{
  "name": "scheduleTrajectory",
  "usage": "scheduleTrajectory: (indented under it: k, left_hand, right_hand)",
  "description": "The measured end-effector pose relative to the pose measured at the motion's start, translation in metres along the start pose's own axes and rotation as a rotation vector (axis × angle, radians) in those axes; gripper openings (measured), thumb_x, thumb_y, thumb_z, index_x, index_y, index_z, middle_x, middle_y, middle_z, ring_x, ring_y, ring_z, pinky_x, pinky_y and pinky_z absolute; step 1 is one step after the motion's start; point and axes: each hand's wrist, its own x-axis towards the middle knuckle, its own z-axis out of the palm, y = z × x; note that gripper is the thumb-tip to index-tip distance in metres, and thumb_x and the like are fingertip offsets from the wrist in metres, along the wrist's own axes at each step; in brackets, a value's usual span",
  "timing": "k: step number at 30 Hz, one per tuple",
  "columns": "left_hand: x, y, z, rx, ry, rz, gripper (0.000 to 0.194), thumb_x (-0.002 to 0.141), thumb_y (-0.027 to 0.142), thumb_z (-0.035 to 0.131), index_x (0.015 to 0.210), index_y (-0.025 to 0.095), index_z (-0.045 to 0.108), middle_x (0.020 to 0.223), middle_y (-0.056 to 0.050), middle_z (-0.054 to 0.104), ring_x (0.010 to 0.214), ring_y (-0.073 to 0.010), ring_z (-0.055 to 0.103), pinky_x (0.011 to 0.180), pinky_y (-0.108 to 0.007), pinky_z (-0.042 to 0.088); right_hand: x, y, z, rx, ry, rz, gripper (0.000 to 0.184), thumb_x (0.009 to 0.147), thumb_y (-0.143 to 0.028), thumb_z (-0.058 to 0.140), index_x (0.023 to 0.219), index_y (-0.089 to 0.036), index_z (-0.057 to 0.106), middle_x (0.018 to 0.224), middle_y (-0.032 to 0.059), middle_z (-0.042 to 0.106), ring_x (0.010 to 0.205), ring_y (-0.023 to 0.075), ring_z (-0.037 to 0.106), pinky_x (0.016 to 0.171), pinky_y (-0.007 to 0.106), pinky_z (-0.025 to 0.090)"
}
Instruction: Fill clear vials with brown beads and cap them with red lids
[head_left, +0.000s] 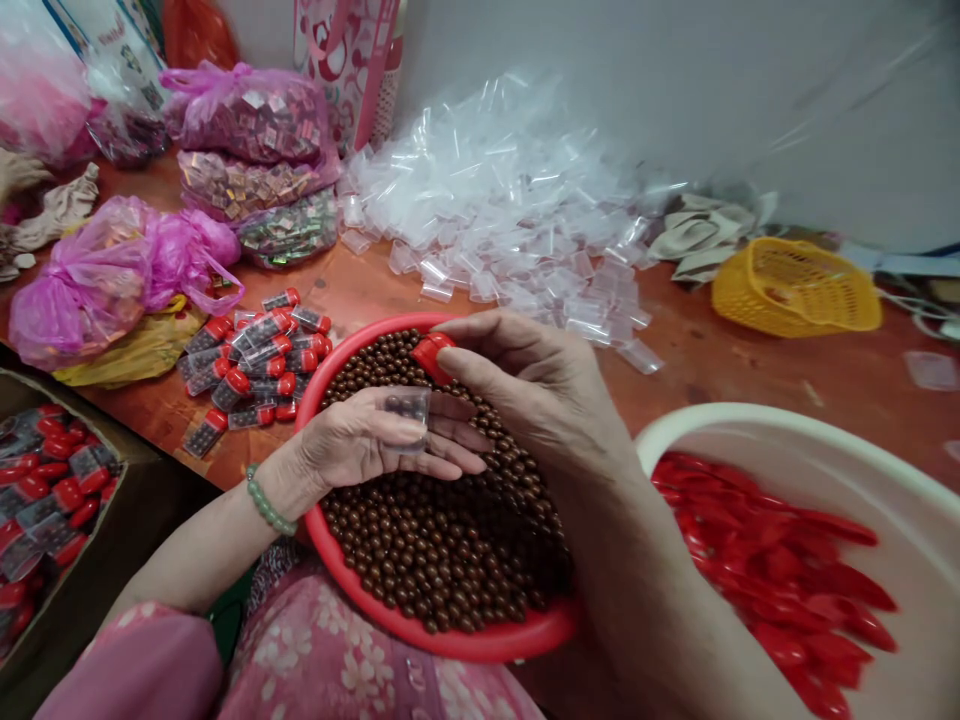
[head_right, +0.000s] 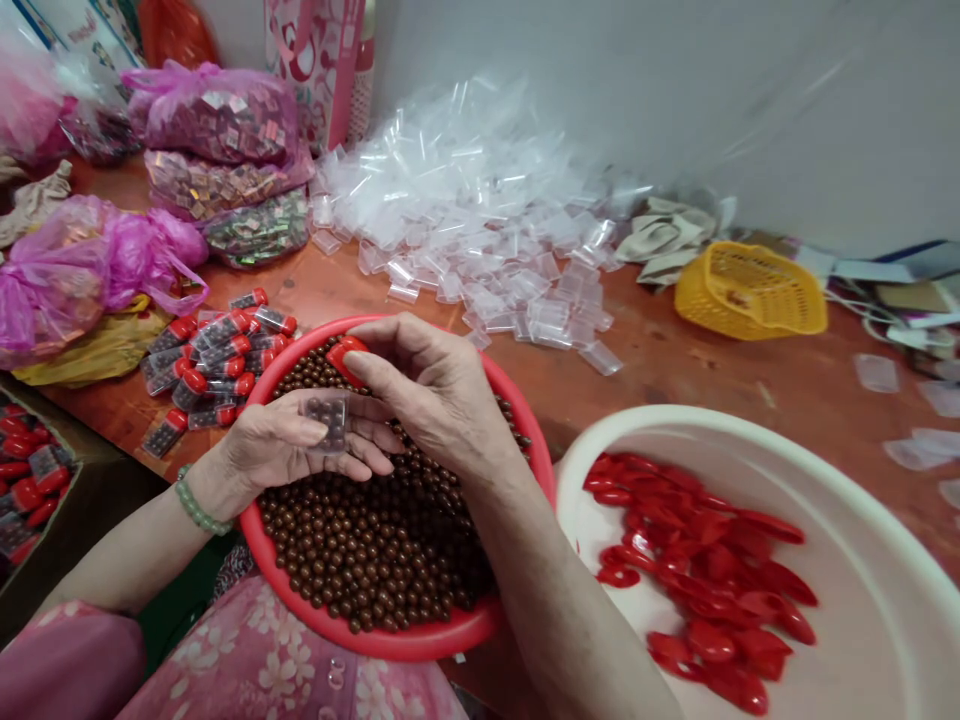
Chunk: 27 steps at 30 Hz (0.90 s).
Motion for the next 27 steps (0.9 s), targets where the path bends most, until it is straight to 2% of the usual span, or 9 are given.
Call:
scheduleTrajectory:
  k: [3, 5, 9, 11, 14, 17, 20, 23, 27]
  left_hand:
    - [0.000, -0.003, -0.001, 0.029, -0.027, 0.022, 0.040, 0.064, 0.008, 0.075, 0.104, 0.009, 0.072, 0.097, -0.012, 0.076, 0.091, -0.0221, 0.073, 0.083, -0.028, 0.057]
    - [0.001, -0.005, -0.002, 0.053, -0.022, 0.031, 0.033, 0.067, 0.007, 0.075, 0.100, 0.010, 0.073, 0.092, -0.011, 0.077, 0.088, -0.0201, 0.074, 0.083, -0.027, 0.057]
    - [0.001, -0.008, -0.004, 0.103, -0.031, 0.009, 0.031, 0.071, 0.019, 0.079, 0.100, 0.008, 0.073, 0.092, -0.013, 0.076, 0.089, -0.0211, 0.073, 0.082, -0.029, 0.057]
    - [0.000, -0.008, -0.005, 0.140, -0.018, 0.011, 0.034, 0.072, 0.024, 0.080, 0.100, 0.008, 0.072, 0.094, -0.013, 0.074, 0.087, -0.0205, 0.072, 0.078, -0.028, 0.058]
    - [0.000, -0.008, -0.004, 0.215, 0.033, 0.025, 0.032, 0.072, 0.028, 0.081, 0.094, 0.008, 0.071, 0.089, -0.010, 0.071, 0.075, -0.0146, 0.070, 0.069, -0.024, 0.057]
    - [-0.001, -0.009, -0.003, 0.259, 0.105, 0.016, 0.028, 0.070, 0.030, 0.082, 0.082, 0.008, 0.068, 0.078, -0.005, 0.065, 0.064, -0.0089, 0.063, 0.060, -0.019, 0.052]
    - [-0.001, -0.009, -0.002, 0.268, 0.152, -0.027, 0.031, 0.069, 0.032, 0.083, 0.077, 0.009, 0.063, 0.070, -0.001, 0.060, 0.060, -0.0073, 0.058, 0.055, -0.018, 0.046]
    - [0.000, -0.010, -0.002, 0.285, 0.166, -0.057, 0.034, 0.068, 0.033, 0.082, 0.074, 0.009, 0.060, 0.066, 0.000, 0.056, 0.057, -0.0063, 0.054, 0.054, -0.018, 0.043]
    - [0.002, -0.009, -0.001, 0.297, 0.113, -0.086, 0.033, 0.068, 0.034, 0.081, 0.076, 0.010, 0.059, 0.063, 0.002, 0.053, 0.054, -0.0055, 0.049, 0.048, -0.018, 0.037]
  right_hand:
    - [0.003, -0.002, 0.005, 0.012, -0.125, 0.000, 0.013, 0.081, -0.030, 0.070, 0.087, -0.019, 0.068, 0.080, 0.0006, 0.071, 0.068, 0.0122, 0.063, 0.061, 0.023, 0.053]
    - [0.002, -0.001, 0.006, 0.001, -0.190, -0.002, 0.014, 0.082, -0.029, 0.069, 0.090, -0.018, 0.069, 0.083, 0.0019, 0.071, 0.070, 0.0130, 0.064, 0.059, 0.023, 0.052]
    - [-0.004, 0.002, 0.000, -0.043, -0.234, -0.001, 0.015, 0.085, -0.029, 0.067, 0.096, -0.019, 0.069, 0.083, 0.0015, 0.070, 0.069, 0.0123, 0.064, 0.055, 0.022, 0.049]
    - [-0.007, 0.004, -0.005, -0.065, -0.266, 0.012, 0.015, 0.087, -0.029, 0.066, 0.097, -0.019, 0.068, 0.076, -0.0008, 0.068, 0.058, 0.0096, 0.061, 0.049, 0.020, 0.046]
    - [-0.008, 0.006, -0.012, -0.090, -0.358, 0.036, 0.015, 0.091, -0.031, 0.061, 0.099, -0.019, 0.066, 0.064, -0.0043, 0.063, 0.044, 0.0078, 0.054, 0.043, 0.020, 0.043]
    - [-0.008, 0.007, -0.015, -0.215, -0.353, -0.086, 0.012, 0.090, -0.027, 0.061, 0.096, -0.018, 0.067, 0.074, -0.0006, 0.068, 0.060, 0.0106, 0.063, 0.056, 0.022, 0.050]
    - [-0.008, 0.008, -0.016, -0.333, -0.336, -0.196, 0.010, 0.090, -0.024, 0.061, 0.093, -0.017, 0.068, 0.084, 0.0019, 0.069, 0.073, 0.0120, 0.064, 0.068, 0.023, 0.051]
    - [-0.009, 0.008, -0.017, -0.403, -0.369, -0.232, 0.011, 0.092, -0.023, 0.059, 0.093, -0.017, 0.067, 0.082, 0.0016, 0.067, 0.071, 0.0117, 0.062, 0.067, 0.024, 0.049]
    - [-0.010, 0.007, -0.019, -0.424, -0.425, -0.238, 0.011, 0.092, -0.024, 0.058, 0.093, -0.017, 0.066, 0.082, 0.0020, 0.067, 0.071, 0.0123, 0.063, 0.066, 0.024, 0.049]
